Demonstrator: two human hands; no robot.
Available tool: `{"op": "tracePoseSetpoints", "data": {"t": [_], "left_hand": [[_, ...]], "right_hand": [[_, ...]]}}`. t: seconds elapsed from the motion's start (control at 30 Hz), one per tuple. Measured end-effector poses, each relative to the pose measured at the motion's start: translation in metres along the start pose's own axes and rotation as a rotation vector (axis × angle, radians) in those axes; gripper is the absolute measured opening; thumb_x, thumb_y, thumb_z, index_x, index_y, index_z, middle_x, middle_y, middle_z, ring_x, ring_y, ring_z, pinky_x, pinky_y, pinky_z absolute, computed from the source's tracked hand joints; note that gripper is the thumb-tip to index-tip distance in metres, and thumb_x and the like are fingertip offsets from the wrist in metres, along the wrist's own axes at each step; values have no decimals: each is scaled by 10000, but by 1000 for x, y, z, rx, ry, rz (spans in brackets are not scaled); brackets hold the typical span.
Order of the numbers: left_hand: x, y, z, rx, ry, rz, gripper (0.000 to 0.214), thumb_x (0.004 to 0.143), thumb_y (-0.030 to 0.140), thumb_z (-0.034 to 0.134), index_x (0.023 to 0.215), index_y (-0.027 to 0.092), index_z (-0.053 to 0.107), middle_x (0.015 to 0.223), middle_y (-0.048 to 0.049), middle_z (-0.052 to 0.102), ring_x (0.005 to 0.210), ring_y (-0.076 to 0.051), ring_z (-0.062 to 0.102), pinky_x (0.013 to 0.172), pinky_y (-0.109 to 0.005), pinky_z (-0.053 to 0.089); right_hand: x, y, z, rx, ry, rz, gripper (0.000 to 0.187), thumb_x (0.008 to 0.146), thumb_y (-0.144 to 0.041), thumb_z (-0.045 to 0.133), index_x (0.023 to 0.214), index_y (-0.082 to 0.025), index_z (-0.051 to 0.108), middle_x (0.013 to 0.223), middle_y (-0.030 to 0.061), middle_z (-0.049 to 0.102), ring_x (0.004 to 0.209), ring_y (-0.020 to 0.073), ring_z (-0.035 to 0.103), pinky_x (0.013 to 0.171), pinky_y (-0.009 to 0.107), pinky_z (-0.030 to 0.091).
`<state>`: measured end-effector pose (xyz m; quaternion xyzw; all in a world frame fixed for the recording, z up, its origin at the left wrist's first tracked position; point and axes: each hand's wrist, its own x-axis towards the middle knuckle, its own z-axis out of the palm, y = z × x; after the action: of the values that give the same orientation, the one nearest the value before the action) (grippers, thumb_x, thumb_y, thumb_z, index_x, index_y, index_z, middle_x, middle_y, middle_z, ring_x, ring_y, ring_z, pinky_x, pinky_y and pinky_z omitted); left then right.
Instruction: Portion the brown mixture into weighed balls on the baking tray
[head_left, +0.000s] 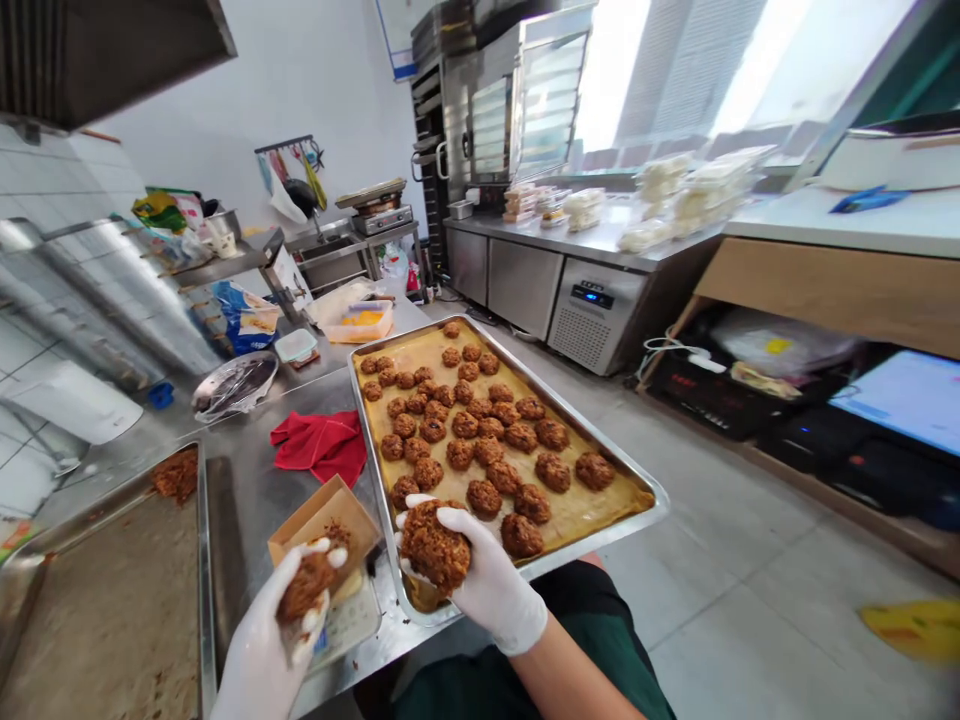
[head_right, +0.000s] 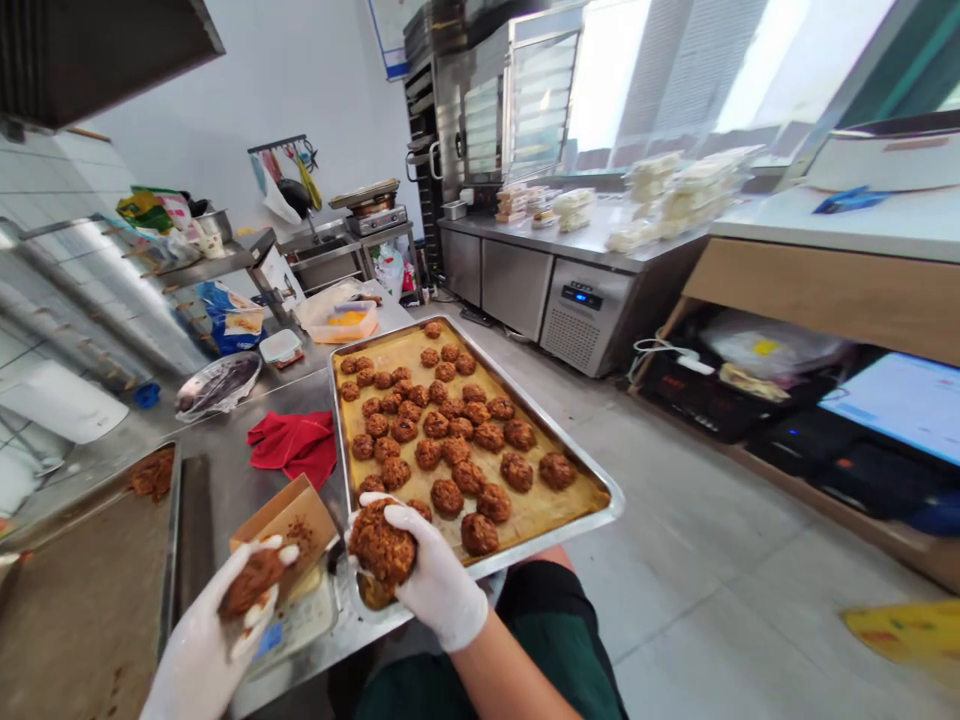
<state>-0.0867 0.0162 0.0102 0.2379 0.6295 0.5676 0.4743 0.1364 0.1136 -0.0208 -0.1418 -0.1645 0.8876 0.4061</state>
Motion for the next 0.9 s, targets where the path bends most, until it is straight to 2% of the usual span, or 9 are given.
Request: {"op": "tracePoseSetpoints", "data": {"t": [0.07,0.2,0.3,0.5,0.6,0.7,0.77,0.83,0.9], "left_hand": [[-1,-4,-2,36,94,39,556,605,454,832,1116,323,656,990,-18,772,902,-278,724,607,-340,597],[-2,-8,2,41,87,2,410,599,500,812,952,332,689,798,18,772,855,-320,732,537,-375,598],[1,-4,13,-12,58,-48,375,592,404,831,912,271,688,873,-10,784,817,-278,732,592,-354,612],[15,11,38,-112,-75,-168,547,610,242,880,1117,179,685,1060,-72,753,647,-92,637,503,-156,502],[35,14,53,-160,-143,-149,421,656,327,859,995,147,686,936,-52,733,661,-103,639,509,-169,506],[65,15,76,-78,-179,-130,393,715,470,797,725,150,569,603,38,567,427,-51,474,326,-135,291],[89,22,95,25,-179,-77,453,733,517,770,662,171,488,508,74,463,344,-32,365,290,-130,157],[114,40,112,49,-192,-26,449,763,530,738,674,174,479,505,67,468,343,-39,385,294,-131,188],[138,65,123,16,-222,27,382,829,507,669,756,164,519,606,16,564,436,-78,525,363,-158,374]], "right_hand": [[-1,0,0,5,-3,-8,323,881,-278,542,1148,-147,667,1014,98,769,917,235,723,848,387,541],[0,1,-2,25,-18,-7,326,848,-288,560,1129,-161,665,1006,88,761,912,214,711,876,370,526],[1,1,-7,43,-44,6,348,835,-296,569,1145,-163,652,1016,94,753,900,221,706,824,366,536],[1,1,-11,84,-86,13,342,842,-275,566,1146,-137,643,999,110,741,874,228,697,785,374,544],[1,1,-11,101,-88,12,330,836,-268,561,1121,-130,656,981,102,731,874,224,687,759,366,548],[0,1,-11,109,-82,10,317,835,-263,558,1104,-132,664,972,92,725,875,223,681,748,368,549],[0,2,-11,108,-74,8,320,840,-265,564,1114,-132,661,976,91,727,871,221,682,755,373,546],[-1,1,-11,102,-69,8,322,851,-275,565,1124,-132,657,975,96,730,857,219,686,756,377,541],[-2,1,-9,99,-62,6,312,867,-280,557,1126,-138,656,966,94,735,845,212,690,751,367,535]]}}
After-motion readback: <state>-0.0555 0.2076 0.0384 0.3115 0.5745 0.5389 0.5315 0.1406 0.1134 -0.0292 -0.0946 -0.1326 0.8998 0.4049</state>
